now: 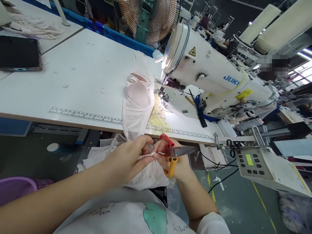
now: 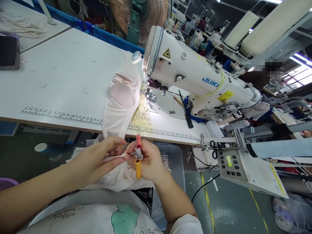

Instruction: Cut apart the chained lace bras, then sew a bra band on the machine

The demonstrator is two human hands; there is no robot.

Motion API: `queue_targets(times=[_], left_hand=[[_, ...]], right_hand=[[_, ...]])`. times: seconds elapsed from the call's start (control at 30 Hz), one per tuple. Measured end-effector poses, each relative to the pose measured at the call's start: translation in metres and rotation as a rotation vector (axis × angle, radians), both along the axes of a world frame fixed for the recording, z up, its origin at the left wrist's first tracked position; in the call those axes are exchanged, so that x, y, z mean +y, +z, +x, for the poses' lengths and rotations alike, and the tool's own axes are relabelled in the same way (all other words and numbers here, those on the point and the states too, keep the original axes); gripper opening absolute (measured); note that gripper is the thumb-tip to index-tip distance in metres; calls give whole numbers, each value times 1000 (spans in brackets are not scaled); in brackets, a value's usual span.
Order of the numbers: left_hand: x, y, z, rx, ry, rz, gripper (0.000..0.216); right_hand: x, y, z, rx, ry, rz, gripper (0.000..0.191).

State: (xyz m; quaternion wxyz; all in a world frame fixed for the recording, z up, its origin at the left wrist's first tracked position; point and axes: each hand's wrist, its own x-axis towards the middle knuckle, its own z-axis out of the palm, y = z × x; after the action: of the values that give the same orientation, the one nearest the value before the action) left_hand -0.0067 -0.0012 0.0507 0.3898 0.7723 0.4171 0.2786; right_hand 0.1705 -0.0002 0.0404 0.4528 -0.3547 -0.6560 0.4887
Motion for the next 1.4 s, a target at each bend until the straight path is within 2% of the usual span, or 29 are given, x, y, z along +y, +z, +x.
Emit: queue_targets(times=[0.1, 0.17, 0.23, 0.33, 0.53, 0.6, 0.67, 0.8, 0.97, 1.03, 1.13, 1.23, 1.4], left_hand=[[4, 6, -5, -4, -70, -237, 24], [6, 8, -5, -96, -126, -368, 25], [4, 8, -4, -179, -117, -440, 27], [-2, 6, 1, -195, -8, -400, 31], [-7, -1, 4, -20, 99, 6, 34], [-6, -2, 4, 31, 106, 53, 35], [-5, -1, 3, 7, 92, -47, 34], [-3, 1, 3, -144, 63, -352, 28], [-3, 1, 1, -239, 154, -437, 27], [-2, 1, 0, -272, 147, -483, 27], [0, 0, -4, -327, 130, -578, 26], [2, -3, -7, -354, 123, -643, 28], [4, -9, -8, -335, 137, -695, 27]], right_hand=[[3, 1, 0, 2, 15, 105, 16], [5, 1, 0, -13, 18, 142, 18], [6, 1, -1, -31, 6, 160, 19], [6, 1, -4, -14, -16, 151, 20], [7, 2, -7, 47, 24, -84, 17], [8, 3, -7, 35, 24, -143, 20], [8, 4, -7, 12, 5, -164, 22], [8, 4, -10, -3, -19, -172, 17], [7, 2, -11, -53, -28, -187, 23], [7, 1, -5, -98, 29, -141, 32], [5, -1, 8, -235, 224, -102, 48], [-1, -5, 18, -428, 391, -115, 56], [-13, -12, 20, -623, 450, -111, 65]])
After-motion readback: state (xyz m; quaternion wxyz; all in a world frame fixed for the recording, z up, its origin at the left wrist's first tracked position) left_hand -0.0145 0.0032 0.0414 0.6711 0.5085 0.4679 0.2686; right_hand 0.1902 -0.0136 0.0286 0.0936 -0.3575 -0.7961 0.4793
